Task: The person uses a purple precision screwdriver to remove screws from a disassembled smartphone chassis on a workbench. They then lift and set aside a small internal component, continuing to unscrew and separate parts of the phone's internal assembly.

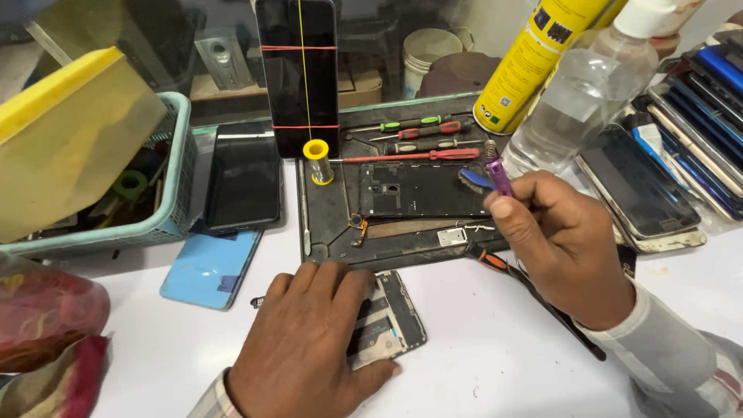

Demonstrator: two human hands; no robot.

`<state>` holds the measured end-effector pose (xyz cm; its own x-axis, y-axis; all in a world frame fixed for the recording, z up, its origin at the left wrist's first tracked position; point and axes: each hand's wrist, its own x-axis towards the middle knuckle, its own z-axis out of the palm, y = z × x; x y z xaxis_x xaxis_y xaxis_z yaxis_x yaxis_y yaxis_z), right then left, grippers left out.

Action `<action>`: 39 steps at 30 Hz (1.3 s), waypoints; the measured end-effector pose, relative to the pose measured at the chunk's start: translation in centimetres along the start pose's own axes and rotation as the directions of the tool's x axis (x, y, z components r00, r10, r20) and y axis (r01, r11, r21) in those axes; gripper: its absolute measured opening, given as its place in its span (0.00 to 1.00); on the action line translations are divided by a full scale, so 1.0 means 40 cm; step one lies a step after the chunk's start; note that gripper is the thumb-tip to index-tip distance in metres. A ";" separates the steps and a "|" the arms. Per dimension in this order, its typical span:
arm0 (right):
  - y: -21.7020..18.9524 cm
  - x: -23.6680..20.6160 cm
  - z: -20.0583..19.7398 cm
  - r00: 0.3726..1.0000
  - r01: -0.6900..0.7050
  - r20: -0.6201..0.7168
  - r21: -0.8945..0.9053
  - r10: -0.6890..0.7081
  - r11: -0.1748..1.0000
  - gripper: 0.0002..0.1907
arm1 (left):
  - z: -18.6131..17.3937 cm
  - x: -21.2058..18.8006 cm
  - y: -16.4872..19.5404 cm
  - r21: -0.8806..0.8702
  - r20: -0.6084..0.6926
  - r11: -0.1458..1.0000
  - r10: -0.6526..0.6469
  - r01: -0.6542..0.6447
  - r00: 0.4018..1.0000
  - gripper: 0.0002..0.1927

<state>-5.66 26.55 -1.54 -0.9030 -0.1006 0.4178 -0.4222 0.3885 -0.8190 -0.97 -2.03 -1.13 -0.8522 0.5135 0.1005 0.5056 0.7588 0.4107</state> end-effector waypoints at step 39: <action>0.006 0.017 0.031 1.000 -0.006 0.023 -0.071 0.008 0.997 0.11 | -0.007 -0.005 -0.007 -0.139 -0.114 0.986 0.074 -0.090 0.991 0.38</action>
<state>-6.49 25.46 -1.95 -0.9077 -0.1183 0.4025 -0.4100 0.4534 -0.7914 -0.96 -2.47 -1.00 -0.8222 0.5191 0.2335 0.5564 0.6468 0.5215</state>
